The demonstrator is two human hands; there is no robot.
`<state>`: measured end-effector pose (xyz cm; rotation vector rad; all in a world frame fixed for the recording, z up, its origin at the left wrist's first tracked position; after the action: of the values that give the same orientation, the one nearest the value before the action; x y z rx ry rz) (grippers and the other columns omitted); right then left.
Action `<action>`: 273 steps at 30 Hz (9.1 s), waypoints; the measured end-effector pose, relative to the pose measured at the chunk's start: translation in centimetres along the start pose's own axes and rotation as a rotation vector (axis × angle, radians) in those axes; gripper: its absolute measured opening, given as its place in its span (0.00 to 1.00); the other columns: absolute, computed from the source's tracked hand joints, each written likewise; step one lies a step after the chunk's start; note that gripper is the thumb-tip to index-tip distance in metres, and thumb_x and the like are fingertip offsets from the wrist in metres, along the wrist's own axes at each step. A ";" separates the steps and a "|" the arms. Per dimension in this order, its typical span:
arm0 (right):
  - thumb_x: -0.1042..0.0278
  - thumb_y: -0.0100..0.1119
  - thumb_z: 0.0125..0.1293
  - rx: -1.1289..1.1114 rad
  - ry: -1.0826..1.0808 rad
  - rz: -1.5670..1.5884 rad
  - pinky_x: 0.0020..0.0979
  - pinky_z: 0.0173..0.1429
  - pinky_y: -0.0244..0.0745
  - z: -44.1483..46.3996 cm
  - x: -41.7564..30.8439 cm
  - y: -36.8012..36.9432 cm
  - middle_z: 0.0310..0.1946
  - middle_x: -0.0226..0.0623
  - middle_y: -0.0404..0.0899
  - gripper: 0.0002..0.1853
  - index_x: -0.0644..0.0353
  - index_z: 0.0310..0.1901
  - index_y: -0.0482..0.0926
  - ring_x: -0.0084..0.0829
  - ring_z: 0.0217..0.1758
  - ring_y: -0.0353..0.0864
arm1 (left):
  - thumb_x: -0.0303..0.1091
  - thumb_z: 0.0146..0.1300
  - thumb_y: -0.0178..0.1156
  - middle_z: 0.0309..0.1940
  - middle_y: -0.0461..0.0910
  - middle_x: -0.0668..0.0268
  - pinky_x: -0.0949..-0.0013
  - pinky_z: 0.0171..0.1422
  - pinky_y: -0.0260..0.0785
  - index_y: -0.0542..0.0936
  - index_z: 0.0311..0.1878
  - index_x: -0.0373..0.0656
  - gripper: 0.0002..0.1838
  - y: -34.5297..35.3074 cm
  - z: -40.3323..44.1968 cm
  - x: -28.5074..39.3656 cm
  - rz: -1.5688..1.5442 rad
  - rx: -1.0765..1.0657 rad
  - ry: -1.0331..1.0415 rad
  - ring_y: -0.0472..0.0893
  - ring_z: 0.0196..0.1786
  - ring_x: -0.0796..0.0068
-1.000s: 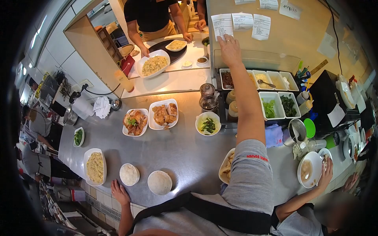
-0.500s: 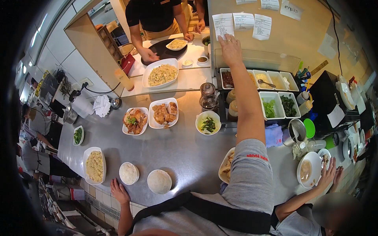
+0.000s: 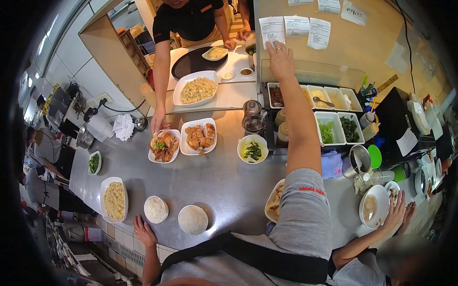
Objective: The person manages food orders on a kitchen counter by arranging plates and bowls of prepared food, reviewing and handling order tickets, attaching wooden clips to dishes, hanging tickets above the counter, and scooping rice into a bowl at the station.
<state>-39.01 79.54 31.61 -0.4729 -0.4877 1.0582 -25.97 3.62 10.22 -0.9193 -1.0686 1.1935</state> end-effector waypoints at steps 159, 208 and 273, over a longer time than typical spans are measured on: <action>0.44 0.40 0.69 -1.139 1.000 1.712 0.28 0.22 0.78 -35.9 -29.8 -19.3 0.41 0.44 0.78 0.29 0.63 0.56 0.72 0.30 0.20 0.79 | 0.41 0.70 0.45 0.39 0.78 0.65 0.80 0.25 0.67 0.73 0.57 0.34 0.22 2.8 1.9 6.7 -1.304 -0.405 0.068 0.73 0.27 0.84; 0.69 0.42 0.64 -0.668 1.434 1.162 0.23 0.10 0.59 -45.3 -6.0 -28.1 0.21 0.36 0.77 0.13 0.62 0.46 0.72 0.20 0.09 0.67 | 0.36 0.68 0.50 0.36 0.78 0.70 0.81 0.28 0.70 0.72 0.59 0.36 0.20 2.8 0.8 8.7 -1.424 -0.642 -0.008 0.72 0.27 0.86; 0.62 0.49 0.62 -0.779 1.810 1.208 0.27 0.33 0.70 -65.6 -31.6 -37.1 0.39 0.32 0.75 0.11 0.53 0.45 0.73 0.25 0.30 0.78 | 0.52 0.58 0.56 0.41 0.81 0.56 0.66 0.51 0.68 0.76 0.54 0.47 0.25 4.6 -15.1 5.8 -0.337 -0.994 0.810 0.80 0.46 0.61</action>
<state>12.68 27.11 -3.87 -2.2618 1.2416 1.0079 -12.32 9.98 2.80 -1.6900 -1.0360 -0.1200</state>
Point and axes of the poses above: each hand's wrist, its own z-axis towards the middle knuckle, its own y-axis out of the palm, x = y × z, the point moved 4 cm from there along z, towards the middle knuckle
